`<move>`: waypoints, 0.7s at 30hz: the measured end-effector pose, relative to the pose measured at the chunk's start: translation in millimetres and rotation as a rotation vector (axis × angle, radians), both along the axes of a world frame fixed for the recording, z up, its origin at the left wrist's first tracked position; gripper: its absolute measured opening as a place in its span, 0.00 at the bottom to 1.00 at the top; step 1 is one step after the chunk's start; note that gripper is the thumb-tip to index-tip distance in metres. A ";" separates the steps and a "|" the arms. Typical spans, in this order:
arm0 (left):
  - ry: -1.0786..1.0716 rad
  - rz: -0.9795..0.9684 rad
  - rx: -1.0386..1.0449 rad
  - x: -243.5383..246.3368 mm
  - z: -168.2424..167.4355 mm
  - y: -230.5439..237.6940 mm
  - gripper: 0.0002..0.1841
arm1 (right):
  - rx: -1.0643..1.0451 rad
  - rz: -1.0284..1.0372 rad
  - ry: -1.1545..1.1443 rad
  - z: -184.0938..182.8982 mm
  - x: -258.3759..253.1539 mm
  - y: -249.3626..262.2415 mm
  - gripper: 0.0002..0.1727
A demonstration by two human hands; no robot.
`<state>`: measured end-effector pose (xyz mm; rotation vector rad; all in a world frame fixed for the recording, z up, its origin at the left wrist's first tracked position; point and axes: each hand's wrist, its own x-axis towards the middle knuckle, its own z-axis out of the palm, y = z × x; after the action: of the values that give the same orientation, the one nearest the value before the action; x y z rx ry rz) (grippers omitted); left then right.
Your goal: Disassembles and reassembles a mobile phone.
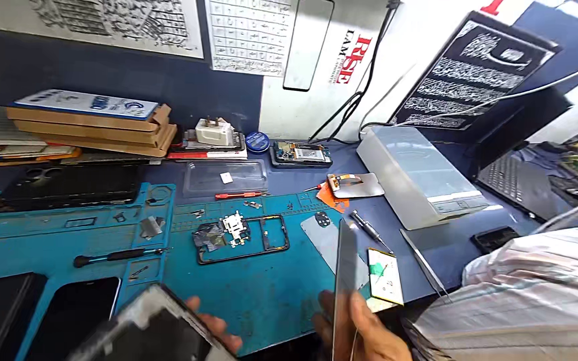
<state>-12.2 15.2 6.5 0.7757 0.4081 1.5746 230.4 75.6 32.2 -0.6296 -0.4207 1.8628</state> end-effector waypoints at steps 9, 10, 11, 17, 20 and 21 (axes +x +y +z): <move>-0.188 0.024 0.003 -18.1 -34.1 -5.3 0.36 | -0.029 0.314 0.385 -14.8 -1.5 -6.1 0.35; -0.198 0.018 0.002 -17.8 -36.0 -5.1 0.38 | -0.010 0.289 0.334 -15.5 1.0 -4.9 0.35; -0.199 0.016 -0.003 -18.1 -39.1 -5.5 0.40 | 0.022 0.255 0.268 -15.8 2.5 -4.4 0.35; -0.081 0.024 0.079 -16.5 -44.0 2.4 0.38 | 0.791 0.144 -0.669 -12.2 -1.1 -5.3 0.39; -0.037 0.112 0.107 -23.1 -57.2 -10.2 0.26 | 0.924 0.181 -0.844 -14.4 1.7 -5.3 0.44; -0.044 0.155 0.111 -21.2 -53.7 -12.9 0.22 | 0.936 0.190 -0.872 -15.7 3.9 -5.8 0.43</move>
<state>-33.4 2.4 -47.2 0.8085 0.3581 1.7683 234.4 69.8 16.5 -0.7061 -1.8276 1.2313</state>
